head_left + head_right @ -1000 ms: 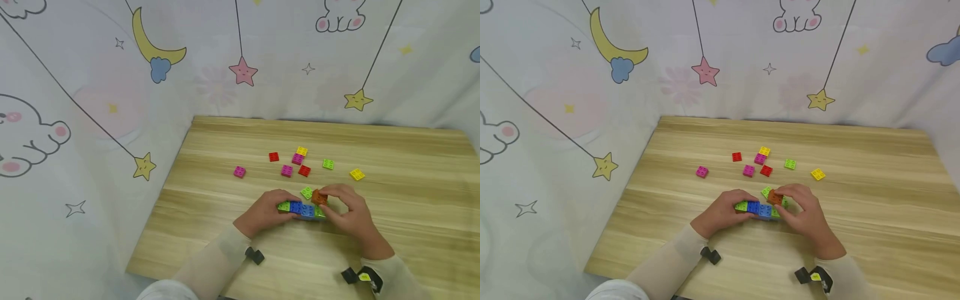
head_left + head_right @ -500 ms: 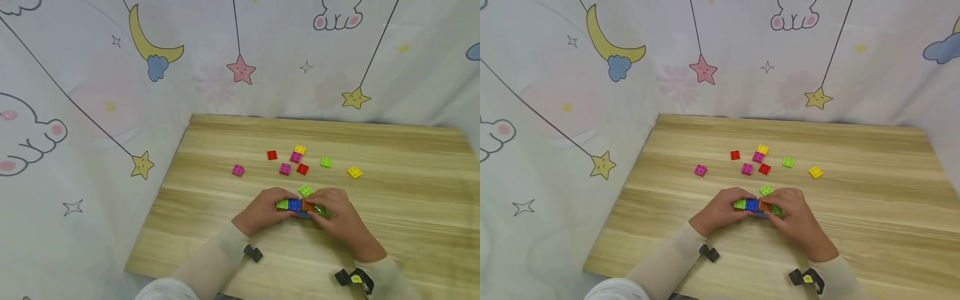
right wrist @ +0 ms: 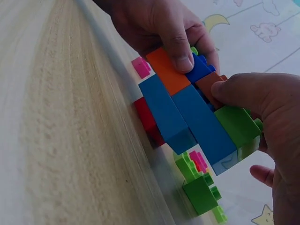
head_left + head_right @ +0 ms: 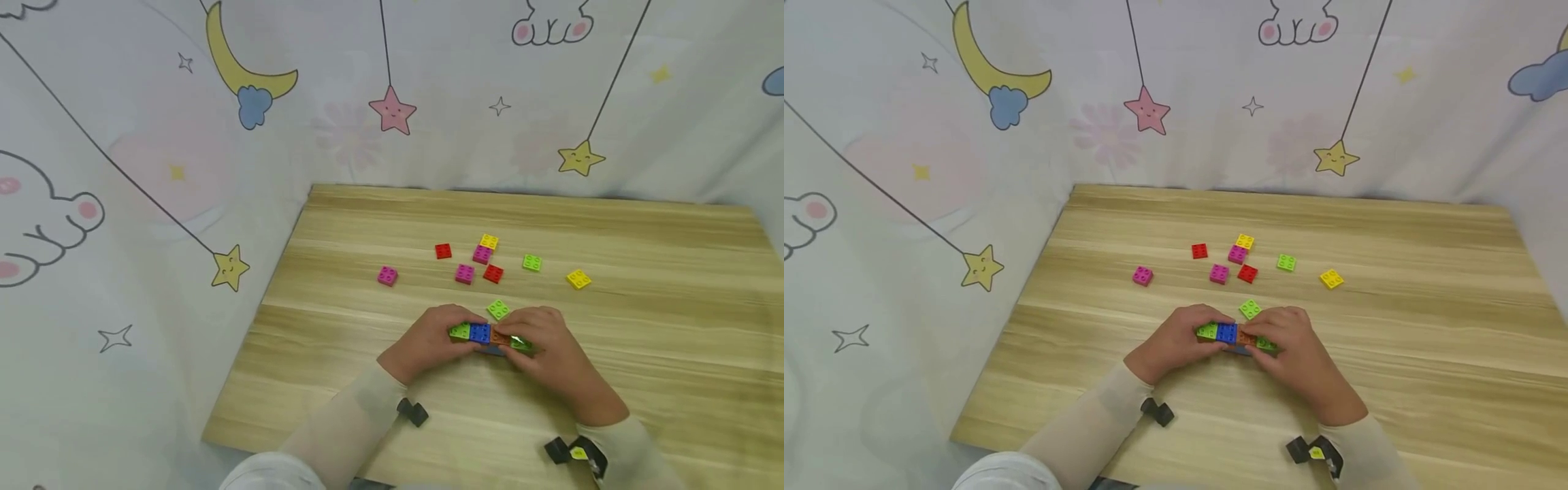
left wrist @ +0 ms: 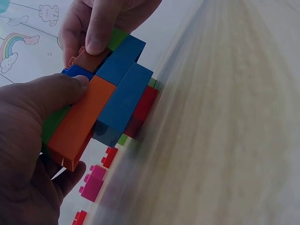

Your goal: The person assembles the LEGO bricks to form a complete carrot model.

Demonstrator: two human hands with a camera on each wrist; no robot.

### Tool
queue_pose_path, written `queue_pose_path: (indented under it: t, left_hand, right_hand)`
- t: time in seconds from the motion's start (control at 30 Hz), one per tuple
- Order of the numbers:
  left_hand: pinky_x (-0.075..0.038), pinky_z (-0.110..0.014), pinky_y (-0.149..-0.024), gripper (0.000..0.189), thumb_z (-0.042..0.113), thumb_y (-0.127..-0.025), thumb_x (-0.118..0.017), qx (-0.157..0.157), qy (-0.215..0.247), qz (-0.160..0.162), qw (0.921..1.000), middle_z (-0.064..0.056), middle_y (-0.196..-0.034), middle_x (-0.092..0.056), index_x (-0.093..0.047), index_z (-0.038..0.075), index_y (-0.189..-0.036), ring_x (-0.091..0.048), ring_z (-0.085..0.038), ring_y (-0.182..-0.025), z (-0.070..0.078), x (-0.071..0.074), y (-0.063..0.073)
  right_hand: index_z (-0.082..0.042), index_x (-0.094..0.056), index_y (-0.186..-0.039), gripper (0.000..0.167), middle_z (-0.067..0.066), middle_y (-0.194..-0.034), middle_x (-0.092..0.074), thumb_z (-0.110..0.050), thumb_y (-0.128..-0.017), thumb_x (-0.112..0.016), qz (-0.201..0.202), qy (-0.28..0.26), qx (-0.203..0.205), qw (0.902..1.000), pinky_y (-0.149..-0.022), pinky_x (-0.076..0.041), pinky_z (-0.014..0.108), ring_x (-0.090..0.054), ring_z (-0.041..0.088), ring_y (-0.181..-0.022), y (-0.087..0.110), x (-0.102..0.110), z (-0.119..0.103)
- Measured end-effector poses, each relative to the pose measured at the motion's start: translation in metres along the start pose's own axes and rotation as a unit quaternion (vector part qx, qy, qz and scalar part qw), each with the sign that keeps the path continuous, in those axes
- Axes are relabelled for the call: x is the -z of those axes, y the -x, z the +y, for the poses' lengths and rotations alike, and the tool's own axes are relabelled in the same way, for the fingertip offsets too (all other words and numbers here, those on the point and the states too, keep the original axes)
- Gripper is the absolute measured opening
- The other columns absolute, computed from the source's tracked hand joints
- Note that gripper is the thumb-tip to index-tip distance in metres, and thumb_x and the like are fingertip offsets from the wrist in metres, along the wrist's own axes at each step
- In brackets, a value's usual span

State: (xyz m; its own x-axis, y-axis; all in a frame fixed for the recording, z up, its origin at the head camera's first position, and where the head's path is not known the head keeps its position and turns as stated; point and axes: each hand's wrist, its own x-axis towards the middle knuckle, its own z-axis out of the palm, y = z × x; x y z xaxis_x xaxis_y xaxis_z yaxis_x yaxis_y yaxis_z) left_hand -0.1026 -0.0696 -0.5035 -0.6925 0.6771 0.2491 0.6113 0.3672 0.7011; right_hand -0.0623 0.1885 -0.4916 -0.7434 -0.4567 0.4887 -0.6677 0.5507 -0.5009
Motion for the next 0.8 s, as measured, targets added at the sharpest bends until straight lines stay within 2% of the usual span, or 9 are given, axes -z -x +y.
queue_pose_path:
  t: [0.27, 0.5, 0.8]
  left_hand:
    - [-0.047, -0.017, -0.1, 0.04, 0.026, -0.091, -0.083, 0.017, 0.005, -0.003, 0.9998, 0.009, -0.124, -0.071, -0.072, 0.018, -0.129, -0.062, -0.001, -0.115, 0.0006, 0.0021, -0.0022]
    - [-0.048, -0.017, -0.1, 0.04, 0.023, -0.09, -0.084, 0.01, 0.013, -0.002, 0.9999, 0.006, -0.124, -0.072, -0.073, 0.017, -0.128, -0.062, -0.002, -0.116, -0.0006, -0.0022, -0.0009]
    - [-0.049, -0.016, -0.098, 0.039, 0.02, -0.09, -0.084, 0.003, 0.015, 0.004, 0.9999, 0.005, -0.122, -0.072, -0.072, 0.015, -0.127, -0.063, -0.003, -0.113, -0.0003, -0.0015, -0.0003]
  right_hand:
    - [-0.012, -0.082, -0.099, 0.031, -0.004, -0.106, -0.074, -0.005, -0.07, -0.092, 0.001, 0.008, 0.027, 0.9996, -0.095, -0.037, 0.044, -0.066, 0.024, -0.103, -0.005, 0.0017, -0.0023]
    - [-0.015, -0.081, -0.102, 0.03, -0.006, -0.107, -0.075, -0.01, -0.074, -0.092, -0.014, 0.017, 0.004, 0.9998, -0.095, -0.036, 0.045, -0.066, 0.021, -0.103, -0.001, 0.0008, -0.0025]
    - [-0.016, -0.08, -0.103, 0.03, -0.007, -0.106, -0.075, -0.011, -0.075, -0.09, 0.015, 0.008, -0.003, 0.9998, -0.096, -0.036, 0.047, -0.066, 0.02, -0.104, -0.0003, -0.0056, -0.0051]
